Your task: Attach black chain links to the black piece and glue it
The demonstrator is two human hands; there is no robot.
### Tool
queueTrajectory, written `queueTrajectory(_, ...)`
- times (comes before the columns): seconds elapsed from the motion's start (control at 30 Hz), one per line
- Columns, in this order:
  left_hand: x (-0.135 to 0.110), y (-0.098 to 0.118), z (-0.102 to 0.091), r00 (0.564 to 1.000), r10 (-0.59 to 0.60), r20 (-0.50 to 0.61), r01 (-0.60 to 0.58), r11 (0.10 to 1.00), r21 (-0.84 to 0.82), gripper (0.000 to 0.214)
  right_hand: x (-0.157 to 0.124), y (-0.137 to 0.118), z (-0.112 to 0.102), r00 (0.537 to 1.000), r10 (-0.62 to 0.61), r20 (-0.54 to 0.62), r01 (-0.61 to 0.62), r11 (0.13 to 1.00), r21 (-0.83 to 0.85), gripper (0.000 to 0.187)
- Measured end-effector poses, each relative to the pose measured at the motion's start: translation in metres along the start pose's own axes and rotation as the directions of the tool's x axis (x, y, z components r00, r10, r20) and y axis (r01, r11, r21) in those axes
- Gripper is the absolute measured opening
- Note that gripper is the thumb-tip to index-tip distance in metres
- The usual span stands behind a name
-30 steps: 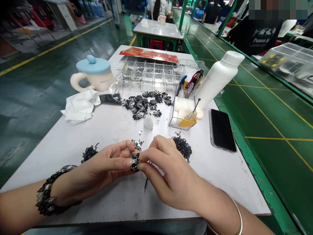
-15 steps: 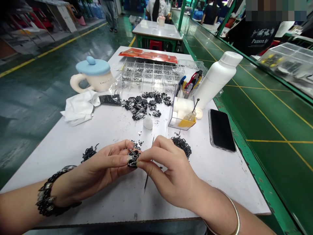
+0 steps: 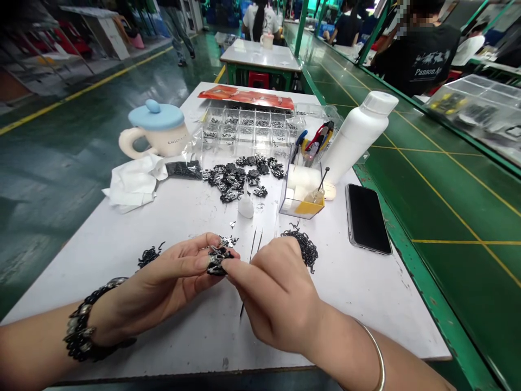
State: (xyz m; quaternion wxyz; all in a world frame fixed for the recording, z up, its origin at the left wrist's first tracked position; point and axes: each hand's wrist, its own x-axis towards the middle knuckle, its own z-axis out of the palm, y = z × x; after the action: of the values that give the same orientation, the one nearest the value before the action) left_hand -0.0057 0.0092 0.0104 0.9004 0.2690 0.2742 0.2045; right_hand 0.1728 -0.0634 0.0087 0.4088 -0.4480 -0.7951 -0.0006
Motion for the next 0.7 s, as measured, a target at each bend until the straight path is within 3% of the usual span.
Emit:
queueTrajectory(0.13, 0.0009, 0.0008, -0.0010, 0.999, 0.029, 0.016, -0.029, 1.000, -0.012, 0.019, -0.0057, 0.0000, 0.0050, 0.996, -0.082, -0.038, 0.079, 0.994, -0.080, 0.030)
queueTrajectory(0.7, 0.0013, 0.0010, -0.0021, 1.000, 0.026, -0.008, -0.026, 1.000, -0.012, 0.015, 0.0014, -0.0014, 0.0042, 0.994, 0.106, -0.038, -0.101, 0.988, 0.113, 0.020)
